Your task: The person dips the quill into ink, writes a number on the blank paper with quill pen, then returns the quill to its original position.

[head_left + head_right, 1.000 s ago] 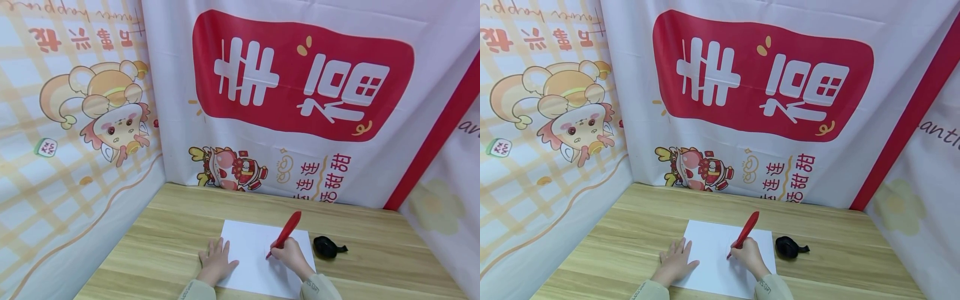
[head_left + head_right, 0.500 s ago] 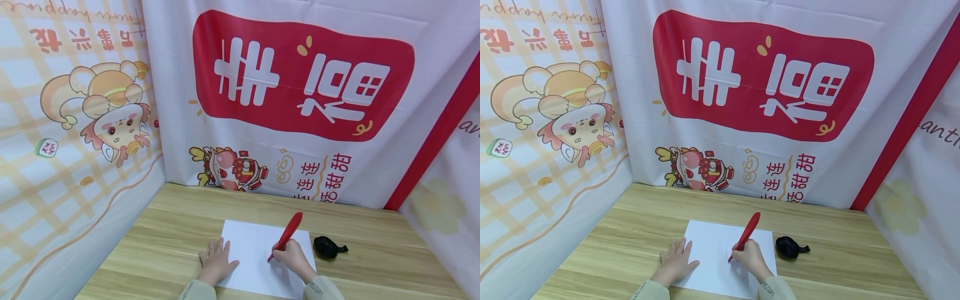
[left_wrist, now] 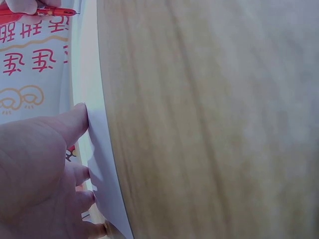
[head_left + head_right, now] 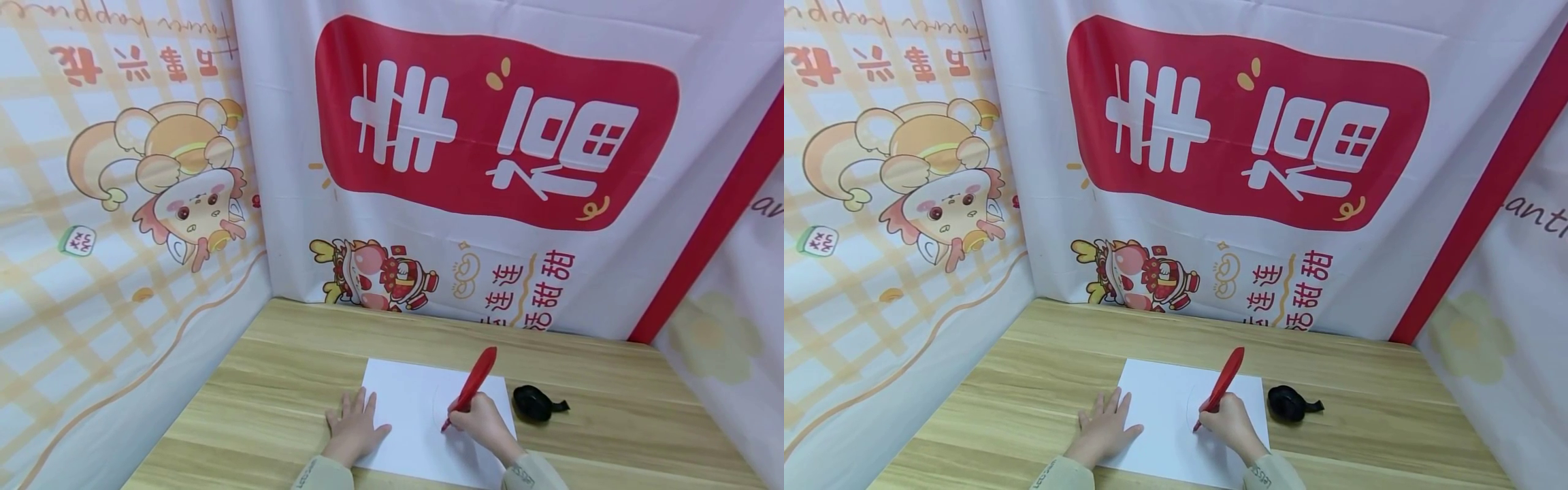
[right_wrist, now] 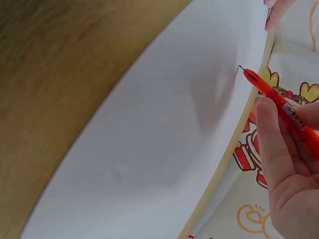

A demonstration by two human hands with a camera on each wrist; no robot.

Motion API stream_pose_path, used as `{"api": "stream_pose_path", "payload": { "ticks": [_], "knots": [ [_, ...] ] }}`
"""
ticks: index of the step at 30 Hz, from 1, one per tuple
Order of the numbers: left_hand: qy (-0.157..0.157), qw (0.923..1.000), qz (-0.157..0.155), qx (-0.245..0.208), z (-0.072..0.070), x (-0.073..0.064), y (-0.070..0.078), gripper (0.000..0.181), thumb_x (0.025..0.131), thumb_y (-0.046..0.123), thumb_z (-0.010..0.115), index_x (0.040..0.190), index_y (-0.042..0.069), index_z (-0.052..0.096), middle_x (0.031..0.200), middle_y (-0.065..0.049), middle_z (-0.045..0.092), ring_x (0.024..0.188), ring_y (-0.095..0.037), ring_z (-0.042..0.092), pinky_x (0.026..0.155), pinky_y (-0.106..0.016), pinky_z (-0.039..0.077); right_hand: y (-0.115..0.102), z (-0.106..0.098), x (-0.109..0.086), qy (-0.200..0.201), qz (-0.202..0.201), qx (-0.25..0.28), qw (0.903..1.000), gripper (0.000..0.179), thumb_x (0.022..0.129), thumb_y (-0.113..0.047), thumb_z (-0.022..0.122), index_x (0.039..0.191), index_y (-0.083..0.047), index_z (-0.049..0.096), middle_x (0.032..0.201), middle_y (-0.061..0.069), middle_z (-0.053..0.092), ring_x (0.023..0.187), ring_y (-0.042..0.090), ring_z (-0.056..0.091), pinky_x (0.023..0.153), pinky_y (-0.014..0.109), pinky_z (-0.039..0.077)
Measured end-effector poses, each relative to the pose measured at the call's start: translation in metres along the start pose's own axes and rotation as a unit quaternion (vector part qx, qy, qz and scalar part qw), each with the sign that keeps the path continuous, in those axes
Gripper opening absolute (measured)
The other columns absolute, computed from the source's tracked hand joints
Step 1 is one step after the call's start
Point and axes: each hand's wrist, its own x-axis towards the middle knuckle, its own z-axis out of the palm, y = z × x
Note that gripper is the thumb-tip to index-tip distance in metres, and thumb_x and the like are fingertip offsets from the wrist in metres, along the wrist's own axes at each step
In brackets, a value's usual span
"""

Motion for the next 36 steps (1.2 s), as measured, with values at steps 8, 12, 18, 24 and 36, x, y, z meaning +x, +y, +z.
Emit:
{"api": "stream_pose_path", "payload": {
  "ticks": [8, 12, 18, 24, 36],
  "knots": [
    [-0.004, 1.0000, 0.004, -0.004, 0.000, 0.000, -0.001, 0.070, 0.087, 0.047, 0.055, 0.139, 0.003, 0.038, 0.147, -0.021, 0.023, 0.131, -0.050, 0.008, 0.092, -0.075, 0.000, 0.003, -0.004, -0.003, -0.003, 0.011, -0.005, 0.9999, 0.008, 0.076, 0.002, 0.062, 0.082, 0.003, 0.066, 0.068, 0.004, 0.063, 0.060, 0.014, 0.057, 0.056, 0.029, 0.050],
    [-0.004, 1.0000, 0.006, -0.005, 0.000, 0.000, -0.001, 0.070, 0.087, 0.047, 0.054, 0.139, 0.003, 0.038, 0.147, -0.022, 0.023, 0.131, -0.050, 0.008, 0.092, -0.075, 0.000, 0.004, -0.006, -0.004, 0.000, 0.011, -0.009, 0.9999, 0.008, 0.076, 0.002, 0.062, 0.082, 0.003, 0.066, 0.067, 0.004, 0.063, 0.059, 0.014, 0.056, 0.055, 0.029, 0.050],
    [-0.004, 0.9999, 0.006, -0.008, 0.000, 0.000, -0.001, 0.070, 0.088, 0.047, 0.054, 0.139, 0.003, 0.038, 0.147, -0.022, 0.022, 0.131, -0.050, 0.008, 0.092, -0.074, 0.000, 0.005, -0.009, -0.006, -0.002, 0.009, -0.007, 0.9999, 0.007, 0.076, 0.002, 0.062, 0.082, 0.003, 0.066, 0.068, 0.005, 0.063, 0.060, 0.015, 0.058, 0.057, 0.030, 0.052],
    [-0.001, 1.0000, 0.005, -0.008, -0.001, -0.001, 0.000, 0.070, 0.087, 0.046, 0.055, 0.139, 0.003, 0.038, 0.147, -0.022, 0.023, 0.131, -0.050, 0.008, 0.092, -0.074, 0.000, 0.006, -0.011, -0.009, 0.000, -0.001, -0.005, 1.0000, 0.006, 0.075, 0.003, 0.062, 0.080, 0.004, 0.066, 0.066, 0.005, 0.063, 0.059, 0.015, 0.058, 0.056, 0.030, 0.053],
    [-0.004, 0.9999, 0.006, -0.008, -0.004, -0.003, 0.002, 0.069, 0.088, 0.046, 0.054, 0.139, 0.002, 0.038, 0.147, -0.021, 0.023, 0.131, -0.050, 0.009, 0.092, -0.074, 0.001, 0.014, -0.021, -0.012, -0.005, -0.009, 0.018, 0.9998, 0.006, 0.074, 0.005, 0.061, 0.079, 0.006, 0.064, 0.066, 0.008, 0.063, 0.060, 0.017, 0.059, 0.056, 0.031, 0.054]
  ]
}}
